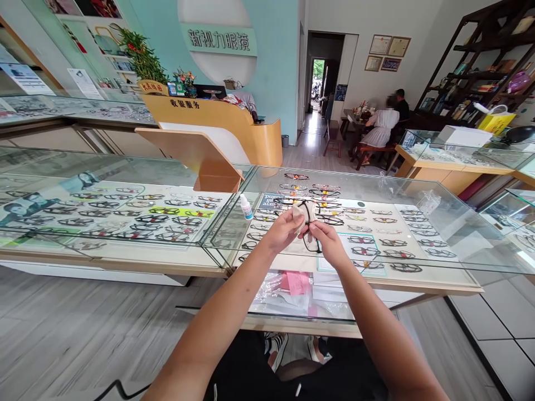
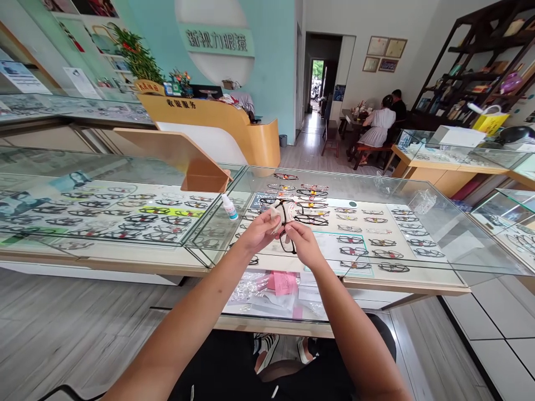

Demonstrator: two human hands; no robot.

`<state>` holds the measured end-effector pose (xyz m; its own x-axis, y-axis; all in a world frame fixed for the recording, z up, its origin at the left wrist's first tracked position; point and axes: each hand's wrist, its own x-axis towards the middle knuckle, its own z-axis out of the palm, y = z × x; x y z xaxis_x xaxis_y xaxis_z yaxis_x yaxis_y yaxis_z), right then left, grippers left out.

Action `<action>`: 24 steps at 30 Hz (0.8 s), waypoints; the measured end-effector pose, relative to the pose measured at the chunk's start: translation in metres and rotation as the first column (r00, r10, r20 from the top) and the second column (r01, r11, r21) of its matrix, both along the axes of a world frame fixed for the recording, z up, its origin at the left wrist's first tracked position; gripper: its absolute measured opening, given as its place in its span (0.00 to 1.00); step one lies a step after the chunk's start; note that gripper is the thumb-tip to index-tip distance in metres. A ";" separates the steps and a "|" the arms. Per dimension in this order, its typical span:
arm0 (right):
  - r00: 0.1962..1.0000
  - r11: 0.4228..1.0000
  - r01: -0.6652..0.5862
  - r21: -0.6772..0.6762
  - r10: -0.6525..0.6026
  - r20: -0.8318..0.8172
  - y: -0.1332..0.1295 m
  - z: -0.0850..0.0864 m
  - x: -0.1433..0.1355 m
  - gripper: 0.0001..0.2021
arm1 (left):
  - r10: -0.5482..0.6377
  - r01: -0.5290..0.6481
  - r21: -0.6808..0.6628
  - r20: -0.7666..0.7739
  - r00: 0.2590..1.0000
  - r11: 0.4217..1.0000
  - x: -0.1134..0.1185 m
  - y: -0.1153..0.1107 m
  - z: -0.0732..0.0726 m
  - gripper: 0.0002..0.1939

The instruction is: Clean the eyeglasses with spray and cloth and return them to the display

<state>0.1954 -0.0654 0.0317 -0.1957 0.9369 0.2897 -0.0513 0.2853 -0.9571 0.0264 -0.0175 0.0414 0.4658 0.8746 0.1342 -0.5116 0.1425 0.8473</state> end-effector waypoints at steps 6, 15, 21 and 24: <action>0.998 1.000 0.012 -0.013 -0.011 0.061 -0.001 -0.009 -0.007 0.27 | 0.072 -0.076 -0.042 -0.084 0.994 0.996 0.004 -0.004 -0.003 0.27; 0.993 1.000 -0.001 0.029 -0.002 0.121 -0.005 -0.007 -0.008 0.26 | 0.118 -0.122 -0.051 -0.081 0.990 0.991 0.006 0.005 -0.004 0.34; 1.000 1.000 -0.024 -0.005 0.024 0.013 0.000 -0.002 0.000 0.26 | -0.026 0.026 0.000 -0.011 1.000 1.000 -0.002 0.003 0.000 0.27; 0.999 0.999 -0.030 -0.017 0.030 0.018 0.001 -0.005 -0.002 0.26 | -0.020 0.019 -0.005 -0.028 0.999 1.000 -0.001 0.001 0.000 0.27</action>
